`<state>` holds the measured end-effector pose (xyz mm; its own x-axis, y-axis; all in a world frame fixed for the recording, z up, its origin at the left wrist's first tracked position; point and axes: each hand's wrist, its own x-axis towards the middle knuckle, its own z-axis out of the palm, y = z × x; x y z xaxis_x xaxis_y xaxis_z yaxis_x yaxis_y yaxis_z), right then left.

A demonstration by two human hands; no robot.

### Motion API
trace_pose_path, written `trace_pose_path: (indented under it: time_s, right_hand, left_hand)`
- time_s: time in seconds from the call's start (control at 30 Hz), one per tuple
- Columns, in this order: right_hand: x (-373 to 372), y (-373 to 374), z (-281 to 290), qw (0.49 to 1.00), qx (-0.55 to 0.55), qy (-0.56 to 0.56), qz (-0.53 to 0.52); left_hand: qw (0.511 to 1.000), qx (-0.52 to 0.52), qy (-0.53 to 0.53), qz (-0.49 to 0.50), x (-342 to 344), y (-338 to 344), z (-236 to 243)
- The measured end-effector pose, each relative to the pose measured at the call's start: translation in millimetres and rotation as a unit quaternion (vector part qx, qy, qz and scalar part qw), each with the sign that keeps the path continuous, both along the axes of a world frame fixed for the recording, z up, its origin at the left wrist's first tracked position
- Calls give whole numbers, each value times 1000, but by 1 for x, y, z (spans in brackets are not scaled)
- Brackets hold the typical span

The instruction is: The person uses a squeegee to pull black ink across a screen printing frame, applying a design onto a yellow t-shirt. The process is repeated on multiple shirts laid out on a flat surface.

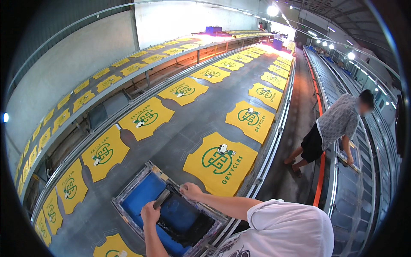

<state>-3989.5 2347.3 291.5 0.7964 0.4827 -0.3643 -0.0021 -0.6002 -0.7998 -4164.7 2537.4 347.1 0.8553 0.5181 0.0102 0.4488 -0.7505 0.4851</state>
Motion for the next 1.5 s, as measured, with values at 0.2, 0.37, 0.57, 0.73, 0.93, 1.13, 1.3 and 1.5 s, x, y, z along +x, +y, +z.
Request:
trace_pose_path:
  time_s: [0.2, 0.37, 0.57, 0.73, 0.93, 1.13, 1.3, 1.5]
  right_hand:
    - [2, -1, -5, 998, 14, -62, -3]
    - [-8, 10, 8, 998, 36, -42, 10]
    - [-41, 28, 13, 911, 113, -384, 100]
    - [-82, 19, 57, 964, 156, -214, -2]
    - [-195, 108, 17, 962, 151, -226, 7]
    - [-328, 192, -29, 983, 134, -127, -15]
    - [-394, 224, -16, 987, 110, -111, -29]
    - [-392, 230, -34, 989, 46, -137, -18]
  left_hand:
    - [995, 15, -96, -27, -27, -47, -31]
    - [996, 26, -44, -72, -118, -157, -51]
    - [995, -22, -83, -45, -174, -181, -35]
    - [995, -47, -80, -46, -208, -167, -16]
    - [999, -32, -21, -5, -325, -91, -6]
    - [985, -88, -80, 128, -445, 1, 13]
    - [947, -95, -86, 295, -506, 64, 25]
    - [936, -55, -74, 341, -513, 136, 9]
